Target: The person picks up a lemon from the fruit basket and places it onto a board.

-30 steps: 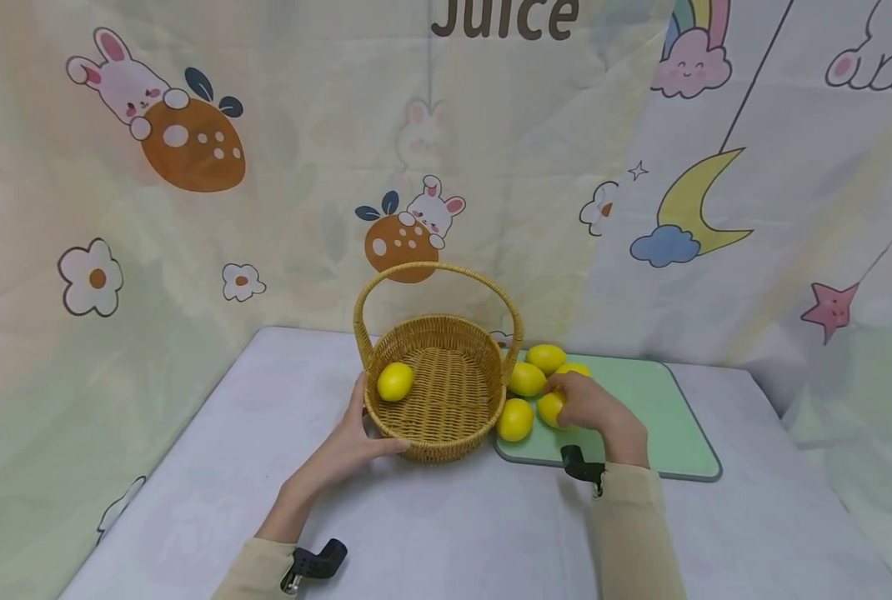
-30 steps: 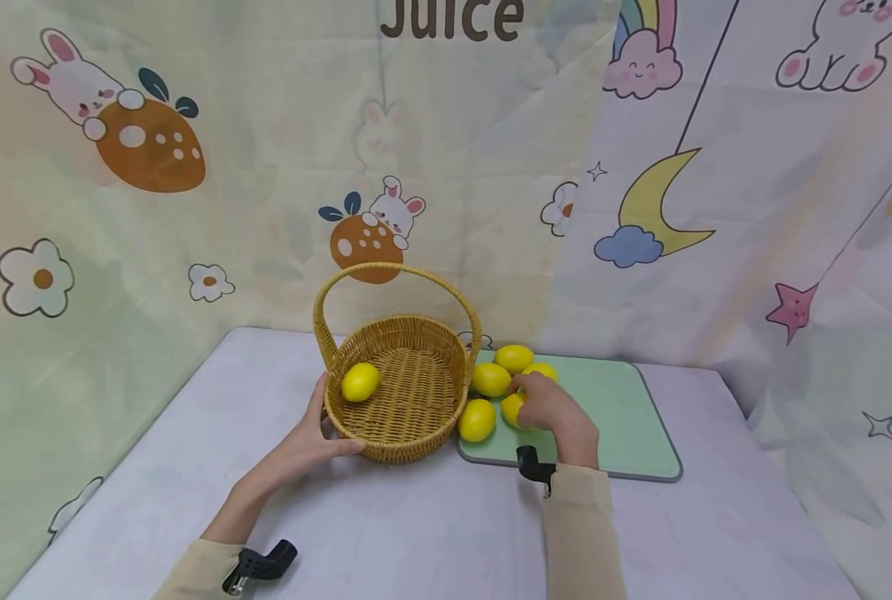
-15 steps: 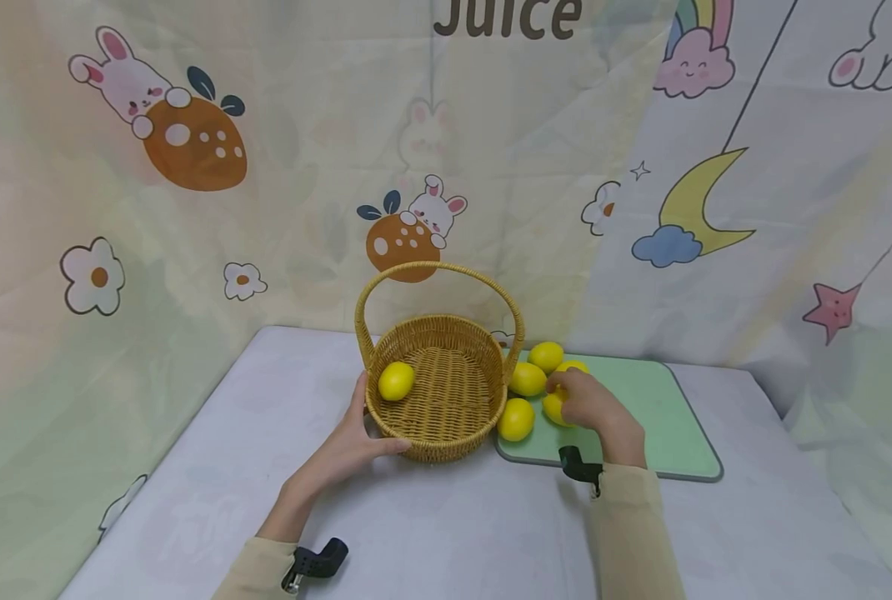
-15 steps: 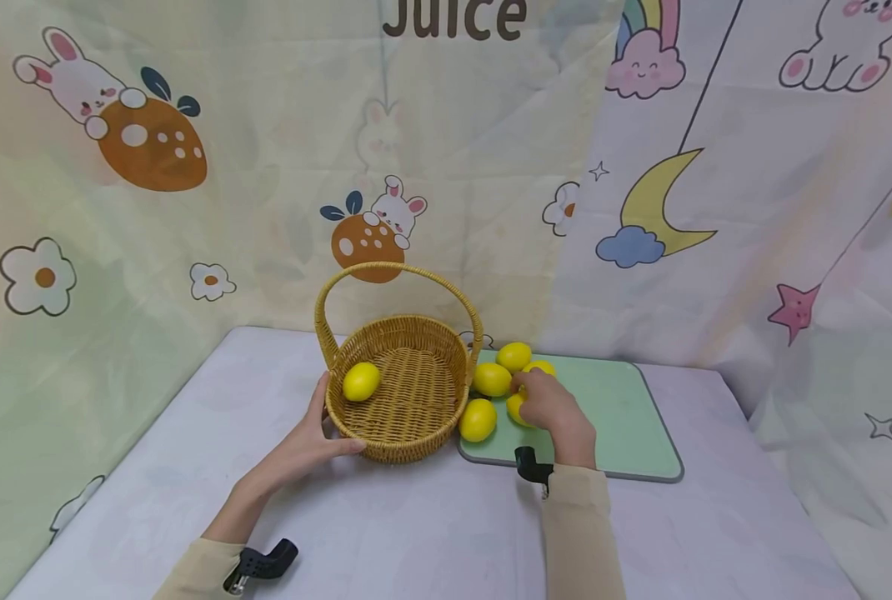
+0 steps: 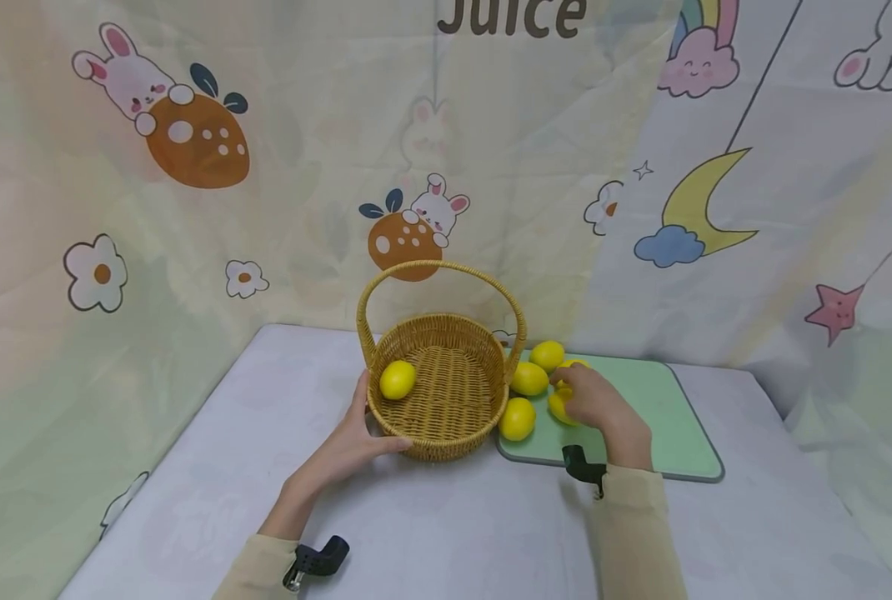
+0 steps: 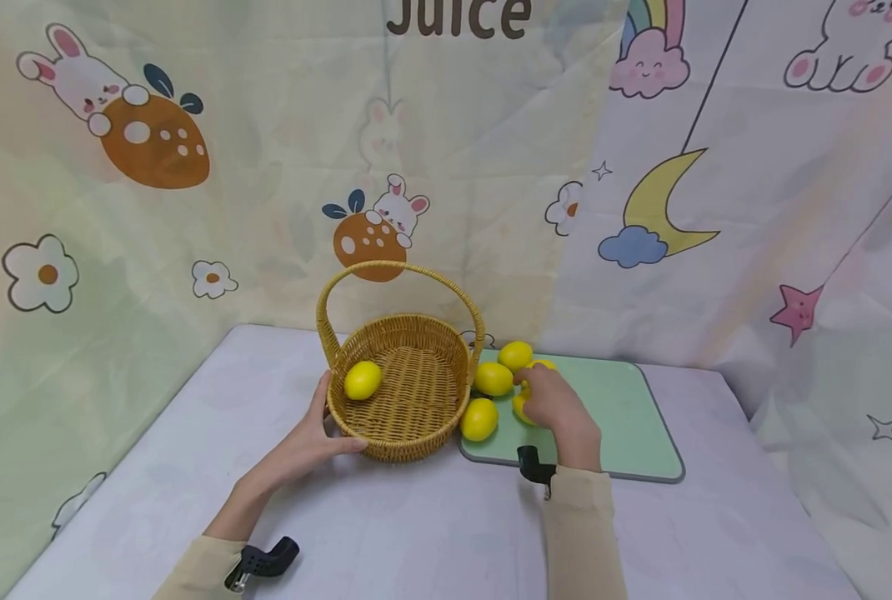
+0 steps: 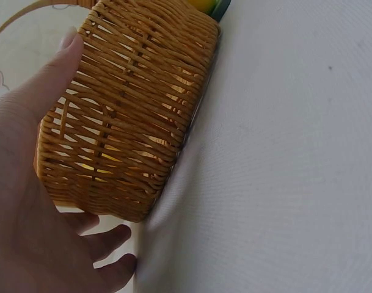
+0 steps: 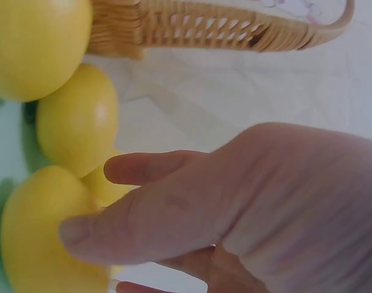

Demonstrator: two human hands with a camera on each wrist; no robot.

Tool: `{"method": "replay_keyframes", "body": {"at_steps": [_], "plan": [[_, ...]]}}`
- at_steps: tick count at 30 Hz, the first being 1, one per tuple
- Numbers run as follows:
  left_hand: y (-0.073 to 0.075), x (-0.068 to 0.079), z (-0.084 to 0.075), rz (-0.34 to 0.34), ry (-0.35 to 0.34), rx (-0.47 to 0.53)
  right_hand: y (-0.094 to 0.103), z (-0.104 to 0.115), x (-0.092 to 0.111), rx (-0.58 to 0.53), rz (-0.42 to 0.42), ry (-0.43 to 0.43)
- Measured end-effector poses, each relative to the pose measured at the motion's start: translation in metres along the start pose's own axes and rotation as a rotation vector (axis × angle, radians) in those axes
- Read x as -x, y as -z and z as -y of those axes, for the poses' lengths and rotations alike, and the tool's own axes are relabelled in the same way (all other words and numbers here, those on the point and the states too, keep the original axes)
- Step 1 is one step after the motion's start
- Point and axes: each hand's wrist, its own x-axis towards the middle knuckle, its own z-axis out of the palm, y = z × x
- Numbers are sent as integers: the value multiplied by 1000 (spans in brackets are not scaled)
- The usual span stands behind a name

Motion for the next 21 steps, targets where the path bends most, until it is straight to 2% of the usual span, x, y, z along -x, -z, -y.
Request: {"method": "replay_keyframes", "body": {"at_steps": [8,15,21], "plan": [[2,0,-1,-4,-12,-2,13,33,9,-3,-33,38],[3,2,0,-2,-4,3,12,60,11,-54,-40,185],[1,2,-1,0,3,8,5,84,11,-133,-11,260]]}}
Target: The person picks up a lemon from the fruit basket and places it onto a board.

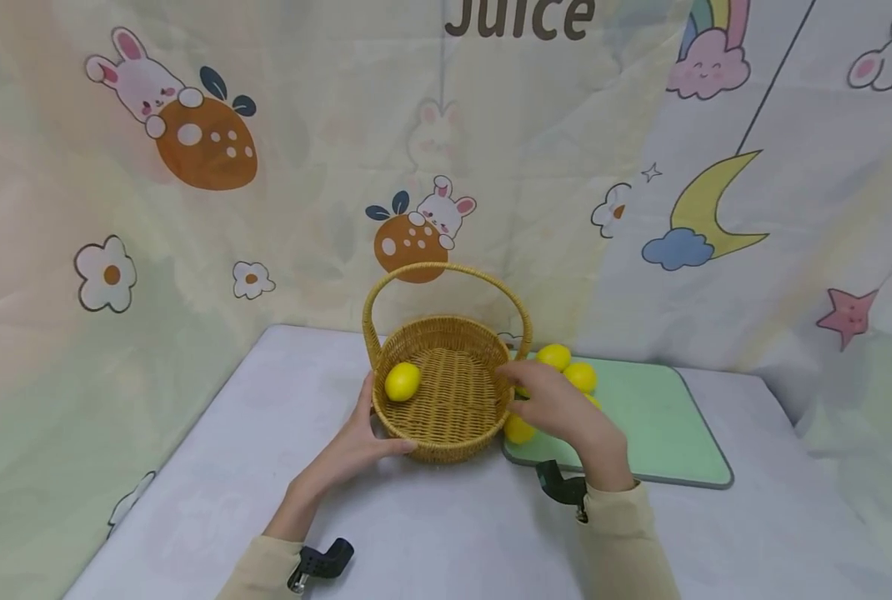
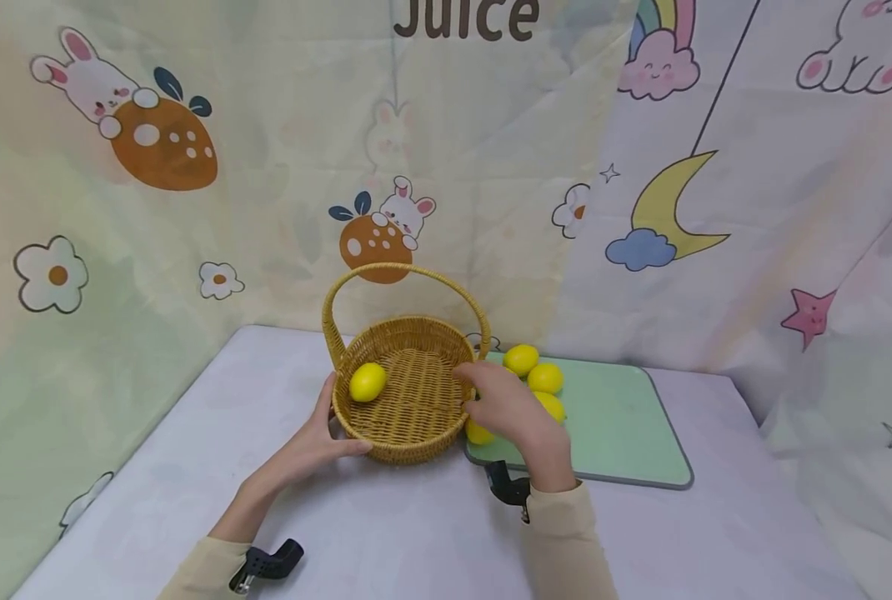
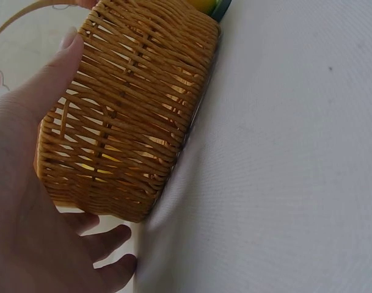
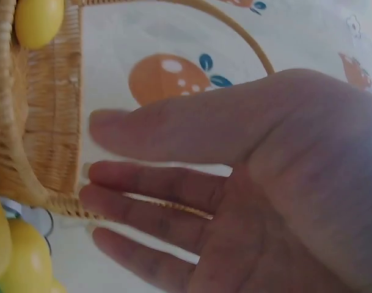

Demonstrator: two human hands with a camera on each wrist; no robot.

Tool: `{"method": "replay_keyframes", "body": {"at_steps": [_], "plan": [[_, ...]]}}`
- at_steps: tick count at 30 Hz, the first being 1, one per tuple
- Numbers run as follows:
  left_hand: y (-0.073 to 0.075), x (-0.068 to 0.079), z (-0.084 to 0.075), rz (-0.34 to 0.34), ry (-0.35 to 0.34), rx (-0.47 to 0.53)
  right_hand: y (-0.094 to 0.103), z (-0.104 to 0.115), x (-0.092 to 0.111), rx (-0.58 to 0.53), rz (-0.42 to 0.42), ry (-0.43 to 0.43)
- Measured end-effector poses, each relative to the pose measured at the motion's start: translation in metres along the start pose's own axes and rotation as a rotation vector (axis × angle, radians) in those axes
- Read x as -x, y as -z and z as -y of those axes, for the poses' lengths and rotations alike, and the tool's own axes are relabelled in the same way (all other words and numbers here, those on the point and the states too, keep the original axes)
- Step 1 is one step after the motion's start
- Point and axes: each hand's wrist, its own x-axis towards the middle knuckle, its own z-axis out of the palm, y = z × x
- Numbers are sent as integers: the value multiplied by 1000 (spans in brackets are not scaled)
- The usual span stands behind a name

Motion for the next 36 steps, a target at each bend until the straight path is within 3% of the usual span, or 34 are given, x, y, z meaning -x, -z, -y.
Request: {"method": "replay_keyframes", "body": {"at_steps": [5,14,23,36], "plan": [[0,0,0,-5,-1,-6,-16,10,-13,5,0,47],[-5,-2,3,-8,1,-2,-44,17,-34,-67,45,42],[0,-2,0,-23,10,-19,-71,30,-67,-65,86,85],[-1,0,0,-15,3,-2,-107,37,-95,-24,66,191]]}}
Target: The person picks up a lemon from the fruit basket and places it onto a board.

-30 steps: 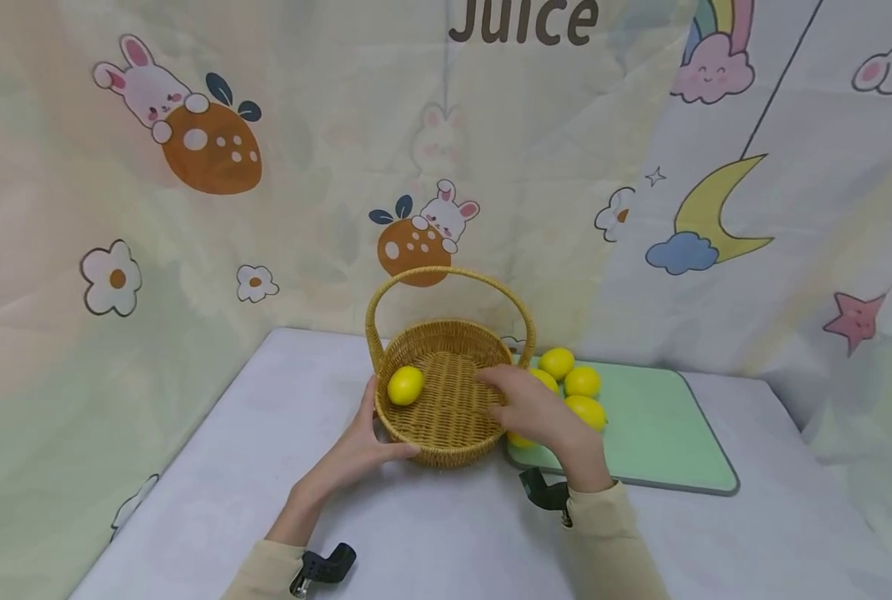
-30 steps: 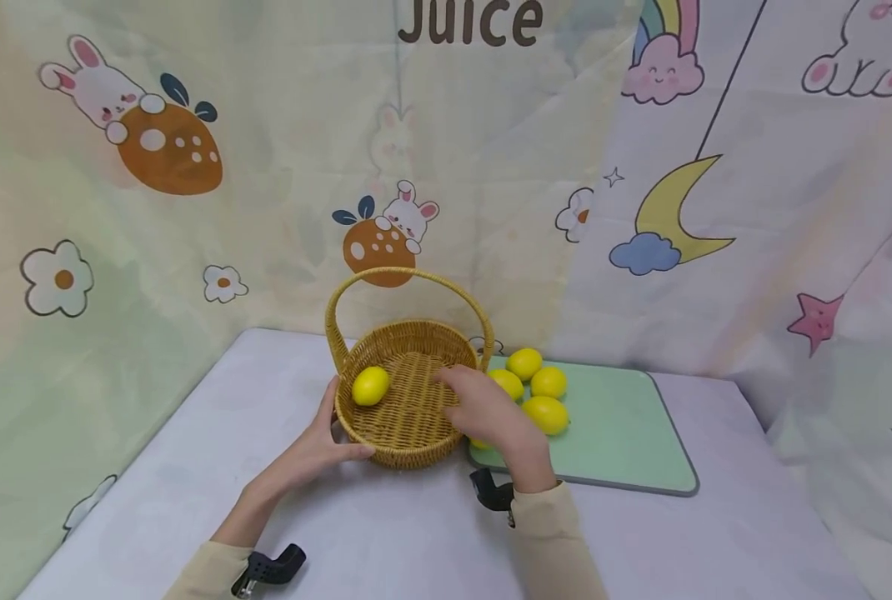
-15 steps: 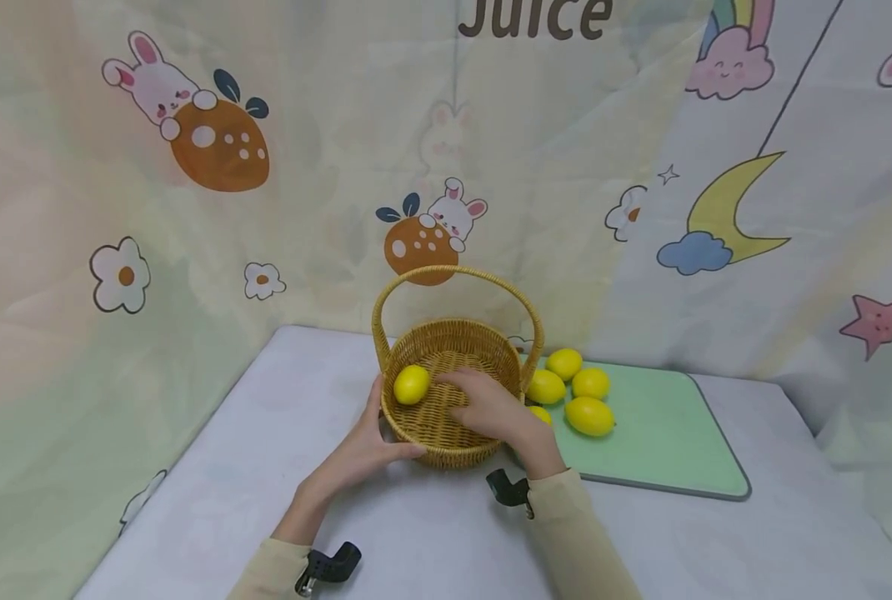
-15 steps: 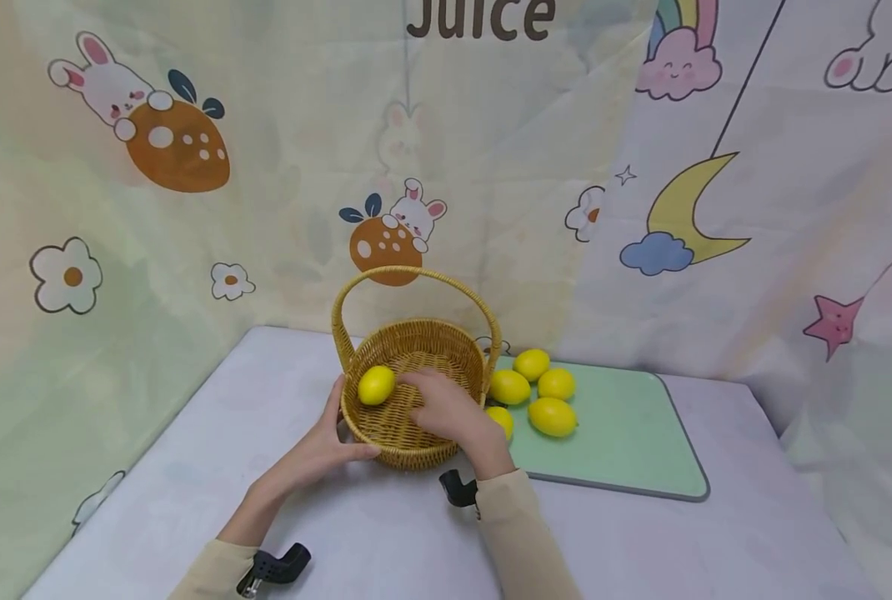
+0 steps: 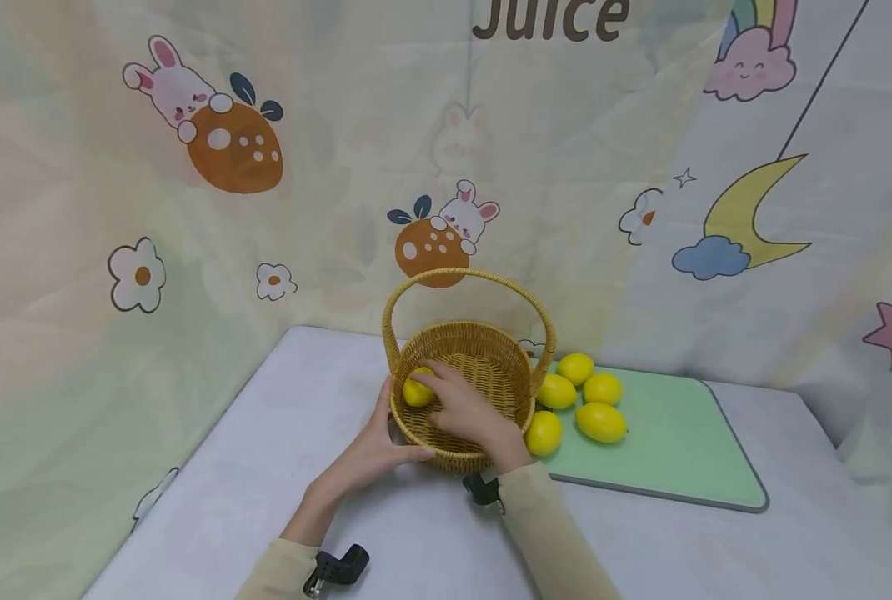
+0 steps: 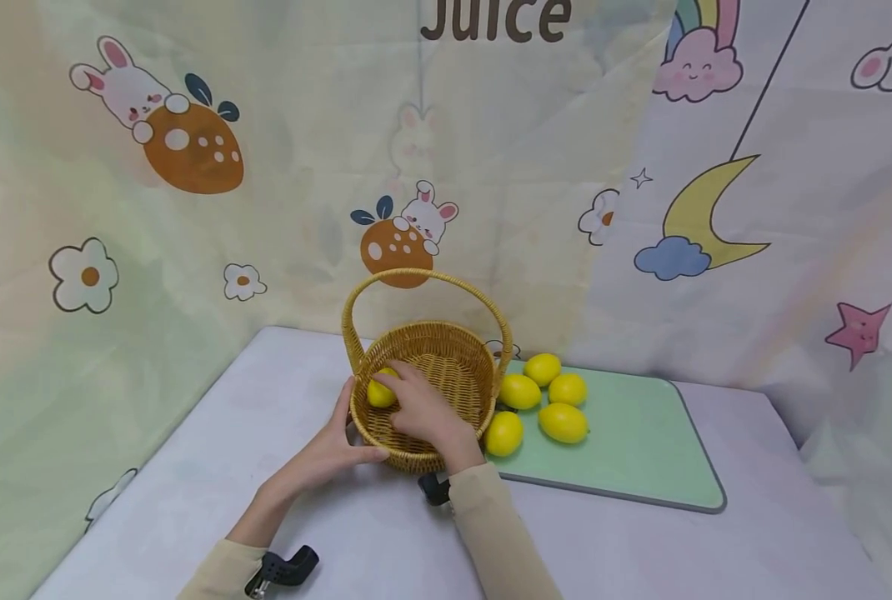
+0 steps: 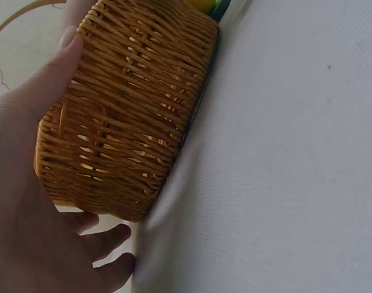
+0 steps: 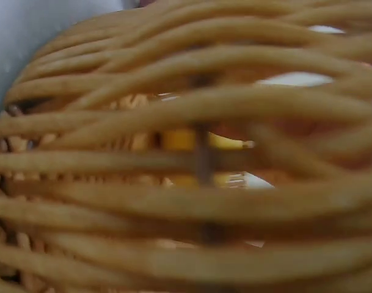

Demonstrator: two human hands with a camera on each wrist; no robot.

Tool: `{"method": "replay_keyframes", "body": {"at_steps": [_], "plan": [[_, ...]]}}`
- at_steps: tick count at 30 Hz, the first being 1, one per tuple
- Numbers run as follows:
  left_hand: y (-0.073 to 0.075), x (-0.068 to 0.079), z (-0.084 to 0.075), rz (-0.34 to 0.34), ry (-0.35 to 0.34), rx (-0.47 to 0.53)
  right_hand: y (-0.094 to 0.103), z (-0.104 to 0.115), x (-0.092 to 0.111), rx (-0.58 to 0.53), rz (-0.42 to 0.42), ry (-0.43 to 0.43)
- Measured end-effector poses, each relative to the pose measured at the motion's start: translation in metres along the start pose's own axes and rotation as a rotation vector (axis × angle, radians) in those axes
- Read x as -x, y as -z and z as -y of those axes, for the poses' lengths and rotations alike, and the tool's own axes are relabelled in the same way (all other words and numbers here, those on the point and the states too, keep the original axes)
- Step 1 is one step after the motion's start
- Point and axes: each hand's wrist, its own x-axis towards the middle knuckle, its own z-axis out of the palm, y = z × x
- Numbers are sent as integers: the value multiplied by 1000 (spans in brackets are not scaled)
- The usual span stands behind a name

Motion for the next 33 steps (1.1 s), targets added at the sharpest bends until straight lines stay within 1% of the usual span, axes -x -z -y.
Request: {"method": "replay_keyframes", "body": {"at_steps": [4,7,10,15,20,26,29,33], "plan": [[0,1,-2,0,-2,-8,-2,-1,0,8,12,-16],[0,1,-2,-1,-11,-14,-2,-1,0,37,-1,-37],[0,-1,-1,-3,-17,-16,-2,-2,1,94,-20,-46],[-1,-2,1,-7,-18,-18,-3,-3,3,162,-10,-50],[-1,-2,0,-6,-13,-12,1,0,8,171,-4,-48],[1,-1,-1,-4,-18,-15,8,6,18,186,42,-61],[1,0,-2,-5,-14,-11,10,8,22,167,73,-77],[0,1,1,-7,-11,-16,11,8,27,142,100,-62]]}}
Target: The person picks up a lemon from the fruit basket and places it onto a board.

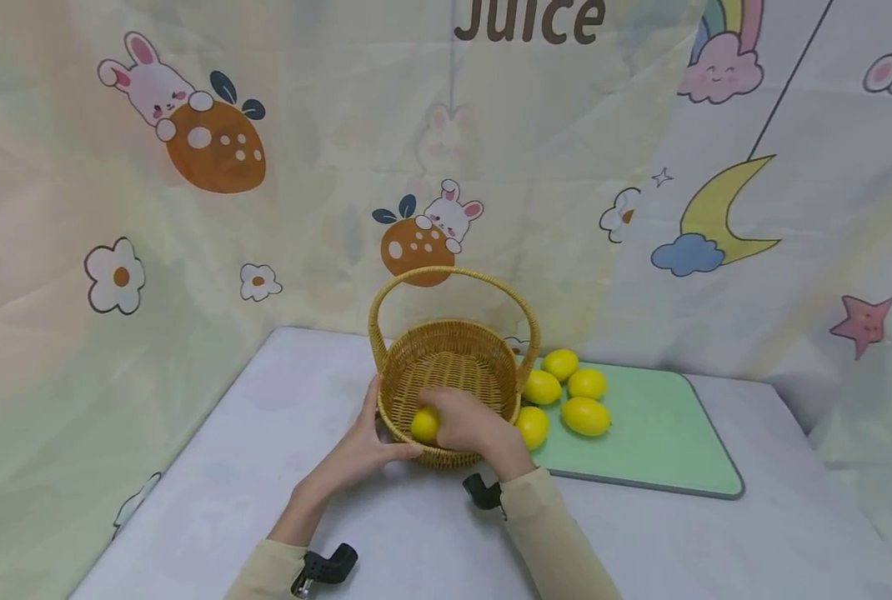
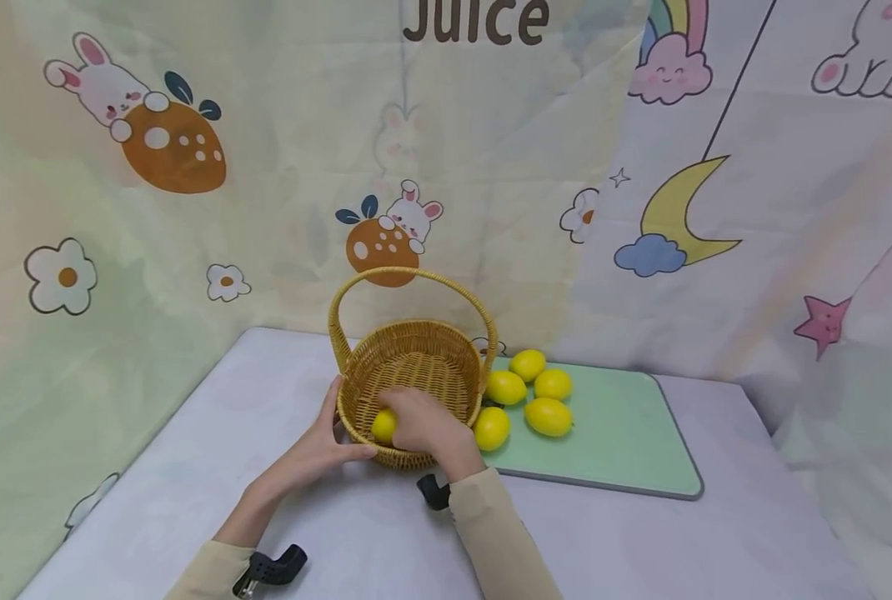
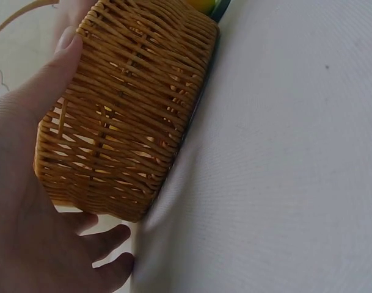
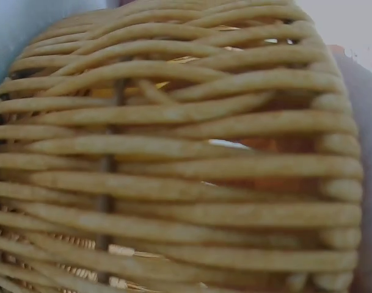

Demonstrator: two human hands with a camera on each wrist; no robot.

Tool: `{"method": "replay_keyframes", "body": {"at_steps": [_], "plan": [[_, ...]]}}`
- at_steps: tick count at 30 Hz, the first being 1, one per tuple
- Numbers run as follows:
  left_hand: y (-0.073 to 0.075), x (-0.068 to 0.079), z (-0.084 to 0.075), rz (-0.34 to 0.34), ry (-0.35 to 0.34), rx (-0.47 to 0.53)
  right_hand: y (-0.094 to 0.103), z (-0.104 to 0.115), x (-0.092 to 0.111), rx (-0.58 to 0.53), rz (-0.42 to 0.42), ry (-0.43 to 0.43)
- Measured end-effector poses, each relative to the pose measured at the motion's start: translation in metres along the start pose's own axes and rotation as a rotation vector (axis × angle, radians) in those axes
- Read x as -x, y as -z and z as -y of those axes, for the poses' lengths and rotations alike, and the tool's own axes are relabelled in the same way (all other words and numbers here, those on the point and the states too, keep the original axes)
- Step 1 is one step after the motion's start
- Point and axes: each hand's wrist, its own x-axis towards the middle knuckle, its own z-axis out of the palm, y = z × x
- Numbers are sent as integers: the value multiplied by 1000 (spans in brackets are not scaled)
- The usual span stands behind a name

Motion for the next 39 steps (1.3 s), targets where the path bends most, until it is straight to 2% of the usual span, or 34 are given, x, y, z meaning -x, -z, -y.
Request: {"method": "replay_keyframes", "body": {"at_steps": [10,25,39], "plan": [[3,2,1,9,1,24,7,-2,7,40,-11,60],[-1,-2,4,15,0,32,34,-4,34,-62,-76,8],[-2,-2,2,28,-1,25,56,-15,73,-95,-164,-74]]}}
